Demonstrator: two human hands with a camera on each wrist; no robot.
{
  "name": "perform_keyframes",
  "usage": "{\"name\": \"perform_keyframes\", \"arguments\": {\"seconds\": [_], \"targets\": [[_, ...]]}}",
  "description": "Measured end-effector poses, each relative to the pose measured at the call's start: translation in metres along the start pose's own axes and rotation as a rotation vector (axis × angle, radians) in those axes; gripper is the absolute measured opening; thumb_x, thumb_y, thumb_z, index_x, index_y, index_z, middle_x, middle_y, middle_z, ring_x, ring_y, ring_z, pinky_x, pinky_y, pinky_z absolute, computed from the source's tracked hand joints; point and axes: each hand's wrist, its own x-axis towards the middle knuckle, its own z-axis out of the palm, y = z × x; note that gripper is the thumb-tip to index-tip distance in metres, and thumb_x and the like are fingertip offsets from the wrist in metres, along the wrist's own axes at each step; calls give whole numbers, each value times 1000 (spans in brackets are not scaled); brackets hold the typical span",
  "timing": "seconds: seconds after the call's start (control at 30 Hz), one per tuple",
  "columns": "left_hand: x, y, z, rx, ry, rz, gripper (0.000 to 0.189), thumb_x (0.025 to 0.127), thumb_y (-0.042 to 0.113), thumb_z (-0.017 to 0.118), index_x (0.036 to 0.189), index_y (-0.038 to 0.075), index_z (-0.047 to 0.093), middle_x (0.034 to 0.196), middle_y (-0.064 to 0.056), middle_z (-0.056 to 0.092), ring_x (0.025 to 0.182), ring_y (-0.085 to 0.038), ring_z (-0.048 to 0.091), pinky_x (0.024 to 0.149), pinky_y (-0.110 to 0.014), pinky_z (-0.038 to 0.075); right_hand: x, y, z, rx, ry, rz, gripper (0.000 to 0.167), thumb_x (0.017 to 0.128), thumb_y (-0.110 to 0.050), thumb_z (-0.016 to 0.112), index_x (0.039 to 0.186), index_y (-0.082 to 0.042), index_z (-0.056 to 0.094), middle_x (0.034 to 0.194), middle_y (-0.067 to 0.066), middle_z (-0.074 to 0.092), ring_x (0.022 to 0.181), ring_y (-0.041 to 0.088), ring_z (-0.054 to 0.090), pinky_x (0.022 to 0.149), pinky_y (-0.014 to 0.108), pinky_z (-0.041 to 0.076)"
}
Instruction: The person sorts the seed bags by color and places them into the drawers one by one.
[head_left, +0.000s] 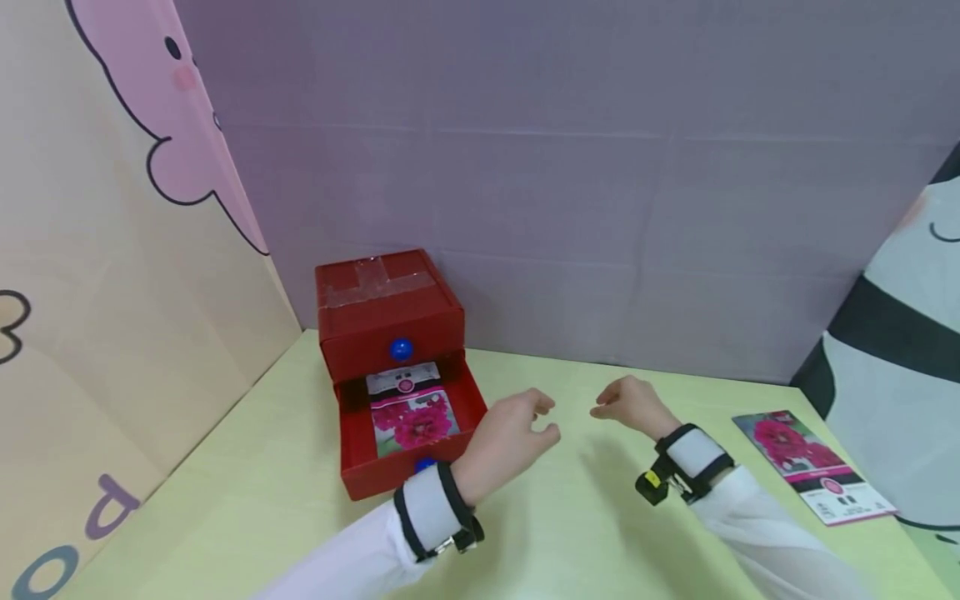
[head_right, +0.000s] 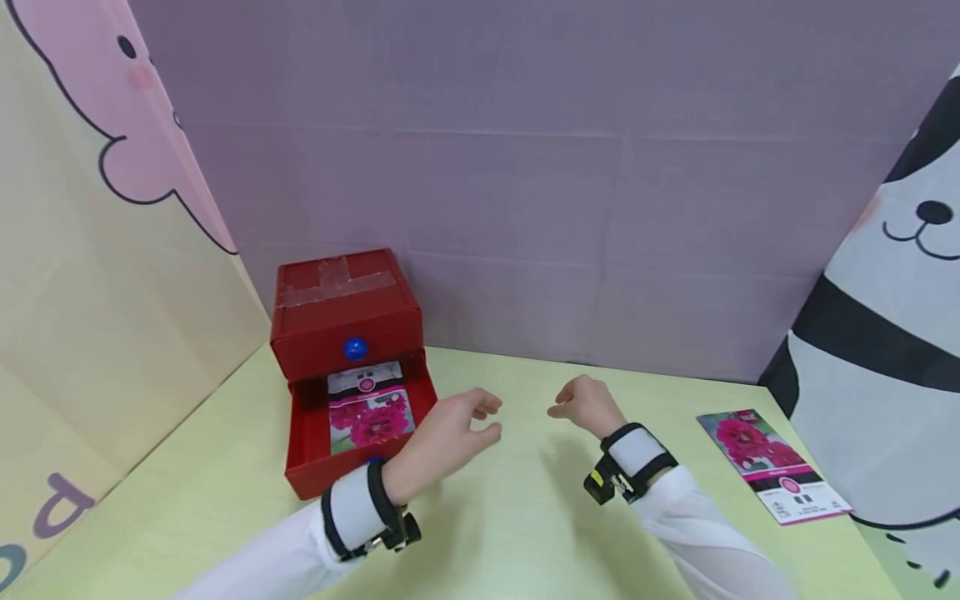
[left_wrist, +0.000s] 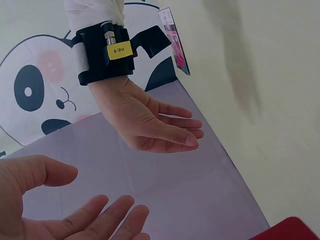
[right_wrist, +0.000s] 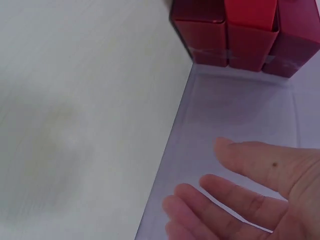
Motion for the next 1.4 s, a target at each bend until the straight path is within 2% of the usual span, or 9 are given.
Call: {"name": "perform_keyframes", "arguments": {"seconds": [0.2, 0.57, 0.9, 1.1, 1.23, 1.4], "targets": [[4, 2, 11, 2, -21, -22, 30, 86, 20, 62, 113, 7, 59, 107, -6, 63, 92, -18, 58, 76, -29, 52, -3, 17, -5, -48, 8, -13, 25, 76, -15, 70, 88, 7, 66, 81, 15, 67, 73, 26, 61, 63, 37, 51], [18, -3, 35, -7, -38, -32, 26, 85, 18, 61, 108, 5, 61, 100, -7, 65, 84, -17, 60, 68, -25, 51, -17, 54, -10, -57, -15, 72, 30, 78, -20, 69, 90, 7, 66, 84, 15, 66, 75, 27, 60, 65, 39, 51], [31, -4, 58, -120, -52, -85, 25, 83, 15, 64, 104, 2, 62, 98, -9, 64, 85, -19, 60, 69, -26, 49, -29, 81, -27, -72, -20, 108, 35, 78, -23, 69, 92, 9, 65, 85, 19, 66, 77, 31, 61, 67, 42, 51], [43, -3, 78, -231, -51, -130, 26, 81, 15, 64, 104, 2, 62, 94, -9, 64, 82, -17, 60, 67, -24, 48, -35, 97, -46, -98, 3, 107, 37, 77, -26, 69, 90, 9, 65, 86, 21, 66, 80, 34, 60, 67, 43, 50], [51, 0, 89, -324, -48, -161, 27, 79, 14, 65, 103, 3, 62, 89, -6, 65, 78, -15, 60, 66, -24, 49, -41, 108, -54, -101, 6, 121, 40, 77, -28, 69, 90, 10, 65, 85, 20, 65, 78, 32, 60, 65, 41, 50], [58, 5, 98, -359, -60, -175, 28, 78, 13, 64, 103, 2, 63, 86, -5, 66, 76, -14, 61, 66, -23, 48, -45, 116, -61, -76, 8, 151, 44, 77, -30, 69, 92, 11, 64, 86, 21, 65, 76, 30, 60, 64, 39, 50]]}}
